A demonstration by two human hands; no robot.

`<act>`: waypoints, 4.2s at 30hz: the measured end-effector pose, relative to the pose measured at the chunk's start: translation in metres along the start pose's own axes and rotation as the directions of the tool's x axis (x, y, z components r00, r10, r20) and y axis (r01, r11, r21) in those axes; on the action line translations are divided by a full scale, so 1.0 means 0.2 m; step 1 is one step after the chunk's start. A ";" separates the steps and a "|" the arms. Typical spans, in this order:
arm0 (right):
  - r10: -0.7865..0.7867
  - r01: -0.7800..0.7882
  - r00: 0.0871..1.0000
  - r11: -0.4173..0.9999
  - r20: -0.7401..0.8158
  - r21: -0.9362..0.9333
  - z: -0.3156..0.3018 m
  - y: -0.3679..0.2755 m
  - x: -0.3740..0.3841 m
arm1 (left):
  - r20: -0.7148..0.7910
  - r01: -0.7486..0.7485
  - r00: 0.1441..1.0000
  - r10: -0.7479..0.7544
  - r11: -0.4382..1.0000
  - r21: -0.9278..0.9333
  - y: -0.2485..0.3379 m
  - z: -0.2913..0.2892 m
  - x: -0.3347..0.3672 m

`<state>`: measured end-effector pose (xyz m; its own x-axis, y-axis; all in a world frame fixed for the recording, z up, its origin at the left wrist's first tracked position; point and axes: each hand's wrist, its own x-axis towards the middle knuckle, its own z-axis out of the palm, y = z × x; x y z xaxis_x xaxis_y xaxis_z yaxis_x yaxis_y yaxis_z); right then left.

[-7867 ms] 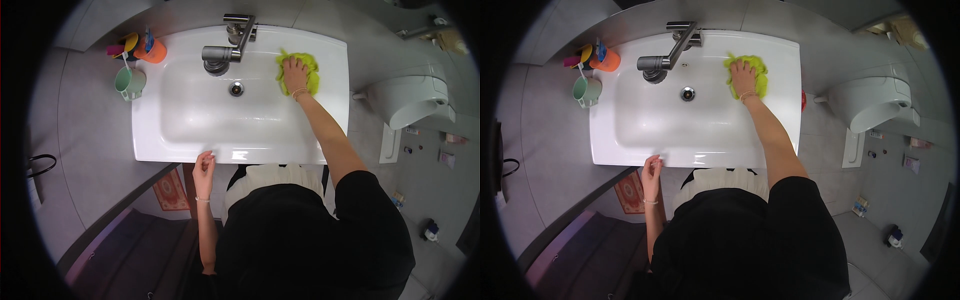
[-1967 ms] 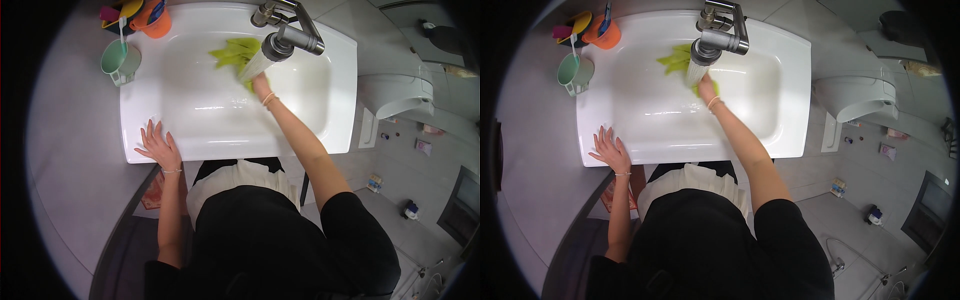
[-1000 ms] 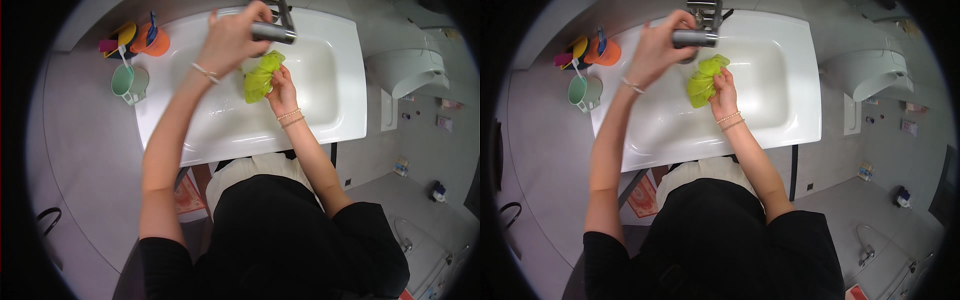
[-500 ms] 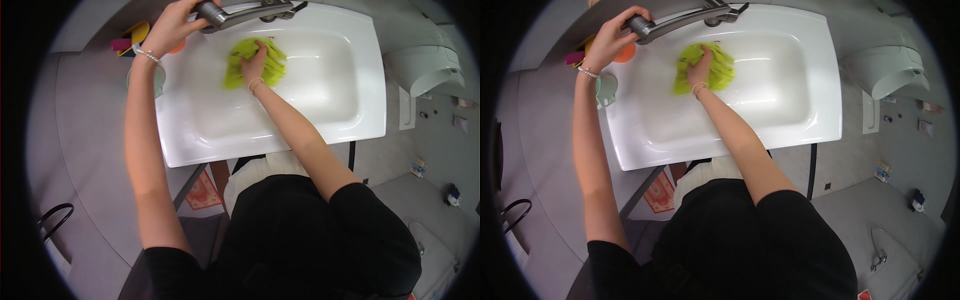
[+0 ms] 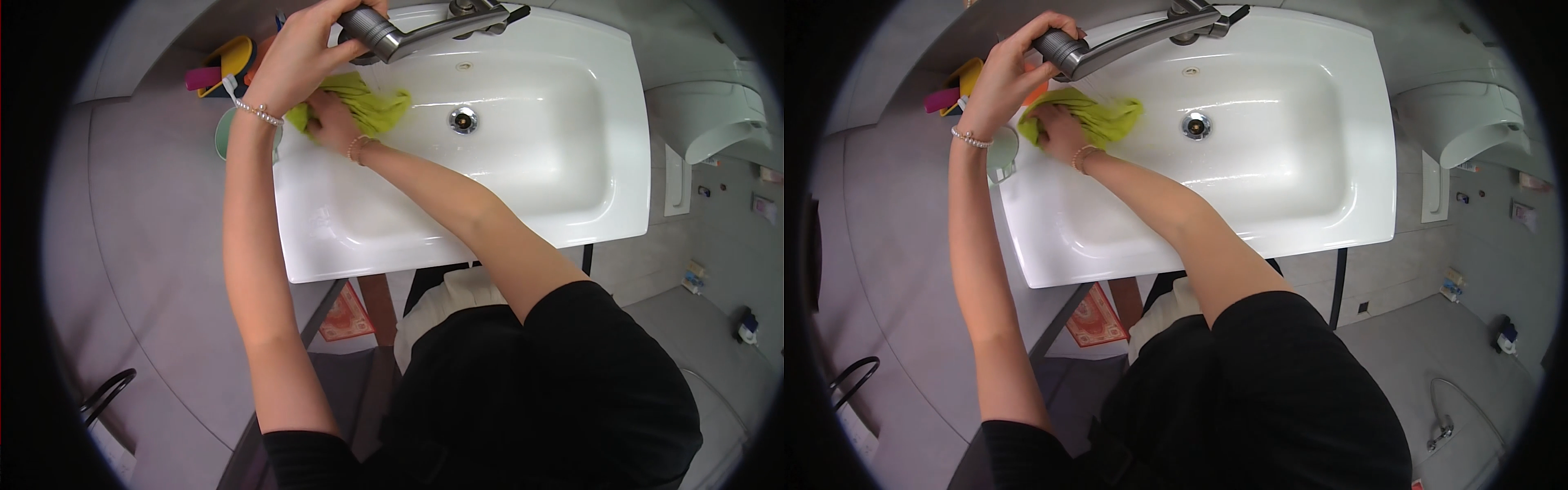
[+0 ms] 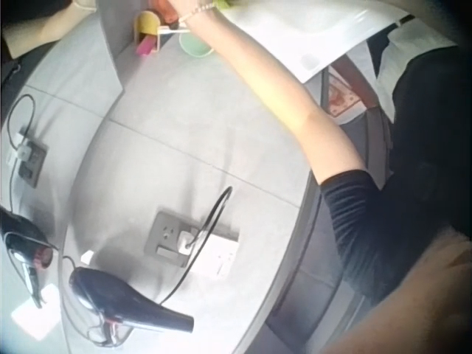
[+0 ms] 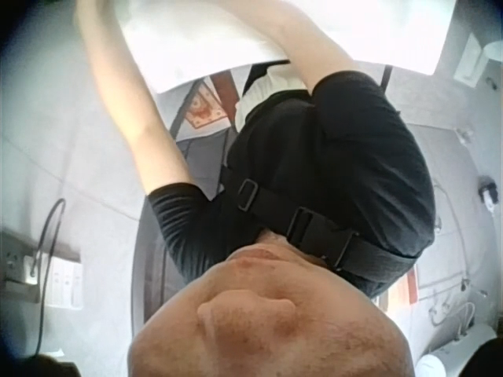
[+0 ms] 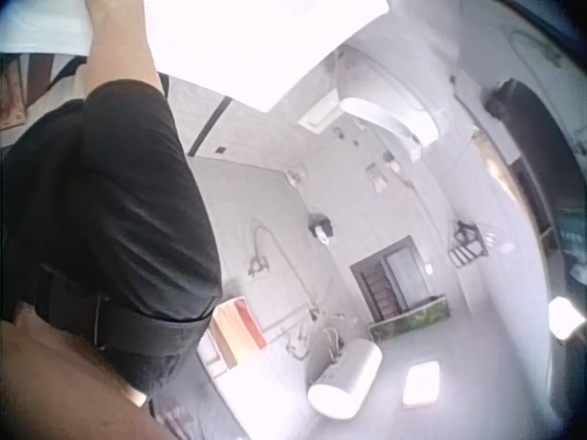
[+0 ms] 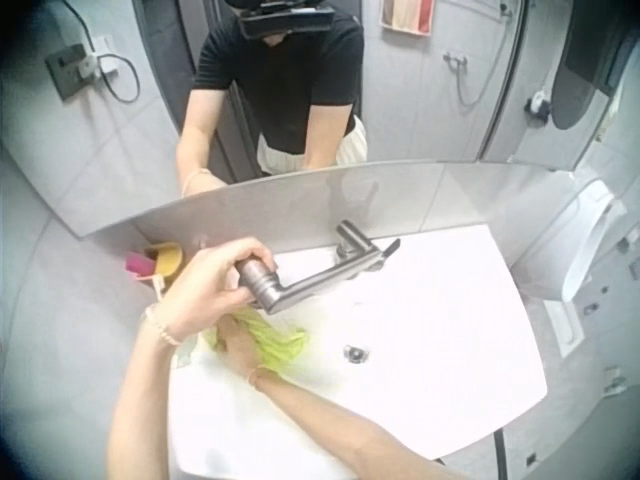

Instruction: The person wipes the bathroom sink and faucet using a cloth, then rinses the cloth under the running tap and wrings it out.

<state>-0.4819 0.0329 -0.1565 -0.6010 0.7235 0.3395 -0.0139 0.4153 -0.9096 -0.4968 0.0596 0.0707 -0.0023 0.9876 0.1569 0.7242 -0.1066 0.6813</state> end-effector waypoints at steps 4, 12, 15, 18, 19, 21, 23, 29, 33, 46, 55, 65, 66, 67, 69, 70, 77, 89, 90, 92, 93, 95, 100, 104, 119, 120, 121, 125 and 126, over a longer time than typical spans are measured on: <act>-0.104 0.107 0.994 0.991 0.041 -0.086 -0.07 0.05 0.00 | 0.029 0.053 0.998 -0.054 0.998 0.038 0.05 0.00 0.02; 0.305 0.051 0.846 0.770 0.437 -0.636 -0.51 0.32 -0.20 | -0.003 0.037 0.999 -0.037 0.999 0.031 0.02 0.02 0.01; 0.130 0.239 0.905 0.632 0.404 -0.737 -0.71 0.44 -0.23 | -0.001 0.061 0.998 -0.061 0.995 0.075 0.00 0.03 0.02; 0.156 0.270 0.909 0.485 0.387 -0.832 -1.00 0.47 -0.26 | -0.017 0.040 0.999 -0.039 0.999 0.034 0.00 0.05 0.02; 0.158 0.281 0.913 0.427 0.377 -0.859 -1.10 0.48 -0.26 | -0.033 0.038 0.999 -0.037 0.999 0.018 0.01 0.04 0.01; 0.221 0.185 0.937 0.341 0.270 -0.922 -1.34 0.53 -0.25 | -0.032 0.005 0.999 -0.005 1.000 -0.013 0.01 0.06 0.02; 0.268 0.035 0.957 0.284 0.114 -0.958 -1.54 0.50 -0.24 | -0.037 -0.009 0.999 0.008 1.000 -0.018 0.01 0.05 0.02; -0.019 -0.316 0.924 0.527 -0.383 -0.789 -1.64 0.51 -0.20 | -0.036 -0.032 0.999 0.030 0.998 -0.060 0.02 0.06 0.00; -0.041 -0.228 0.941 0.655 -0.336 -0.720 -1.35 0.58 -0.19 | -0.070 -0.046 0.997 0.043 0.998 -0.038 0.02 0.12 -0.01; -0.107 0.123 0.991 0.410 0.086 -0.904 -0.97 0.22 0.07 | -0.147 0.028 0.989 -0.028 1.000 0.000 0.05 0.17 -0.02; 0.205 0.016 0.969 0.509 0.139 -0.861 -1.16 0.17 0.06 | -0.132 0.014 0.991 -0.016 1.000 -0.015 0.02 0.15 -0.05; 0.306 -0.051 0.943 0.525 0.133 -0.849 -1.11 0.15 0.13 | -0.131 0.009 0.991 -0.012 1.000 -0.023 0.05 0.17 -0.03; 0.296 -0.016 0.942 0.516 0.160 -0.856 -1.13 0.16 0.12 | -0.132 0.024 0.991 -0.027 0.999 -0.029 0.05 0.17 -0.04; 0.286 0.019 0.940 0.506 0.188 -0.862 -1.15 0.17 0.11 | -0.133 0.037 0.990 -0.042 0.999 -0.036 0.06 0.17 -0.04; 0.295 0.022 0.937 0.489 0.188 -0.872 -1.24 0.19 0.06 | -0.134 0.046 0.990 -0.051 0.998 -0.038 0.06 0.17 -0.04; 0.302 0.028 0.934 0.474 0.193 -0.880 -1.29 0.18 0.03 | -0.139 0.057 0.988 -0.062 0.998 -0.039 0.06 0.16 -0.05; -0.053 0.116 0.993 0.694 0.109 -0.711 -1.35 0.20 -0.05 | -0.139 0.038 0.989 -0.042 0.999 -0.030 0.03 0.18 -0.05; 0.255 -0.190 0.966 0.605 -0.039 -0.773 -0.95 0.19 0.31 | -0.164 0.048 0.985 -0.050 0.999 -0.017 0.05 0.21 -0.03; 0.285 -0.277 0.952 0.658 -0.110 -0.700 -0.94 0.18 0.32 | -0.174 0.062 0.982 -0.067 0.997 -0.037 0.05 0.21 -0.04; 0.293 -0.151 0.956 0.569 0.028 -0.808 -0.95 0.15 0.32 | -0.171 0.065 0.983 -0.070 0.997 -0.038 0.04 0.21 -0.05; 0.312 0.099 0.919 0.405 0.239 -0.909 -0.95 0.17 0.32 | -0.178 0.075 0.981 -0.081 0.996 -0.038 0.04 0.21 -0.06; 0.300 -0.001 0.942 0.448 0.149 -0.894 -1.01 0.17 0.20 | -0.183 0.082 0.979 -0.088 0.996 -0.042 0.03 0.21 -0.08; 0.326 -0.056 0.937 0.502 0.129 -0.863 -1.11 0.13 0.08 | -0.186 0.060 0.980 -0.072 0.996 -0.071 0.01 0.22 -0.07; 0.241 0.005 0.958 0.526 0.155 -0.850 -1.02 0.21 0.27 | -0.176 0.075 0.981 -0.086 0.995 -0.066 0.03 0.21 -0.06; 0.475 -0.230 0.879 0.500 0.042 -0.835 -1.36 0.08 0.07 | -0.213 0.075 0.973 -0.086 0.995 -0.060 0.03 0.23 -0.09; 0.440 -0.224 0.898 0.487 0.016 -0.844 -1.39 0.12 0.10 | -0.213 0.066 0.974 -0.074 0.997 -0.044 0.03 0.24 -0.07; 0.400 -0.216 0.916 0.480 -0.006 -0.851 -1.41 0.17 0.14 | -0.215 0.060 0.975 -0.063 0.998 -0.021 0.04 0.24 -0.07; 0.391 -0.180 0.921 0.421 -0.002 -0.889 -1.32 0.21 0.21 | -0.223 0.066 0.972 -0.071 0.997 -0.033 0.03 0.25 -0.08; 0.392 -0.190 0.920 0.419 -0.012 -0.888 -1.29 0.23 0.19 | -0.216 0.058 0.974 -0.064 0.998 -0.032 0.02 0.27 -0.08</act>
<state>-0.3004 0.2218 -0.1228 -0.5488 0.8350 -0.0412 0.8180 0.5261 -0.2325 -0.4576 0.0497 0.0321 -0.1974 0.9441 0.2639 0.7004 -0.0525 0.7118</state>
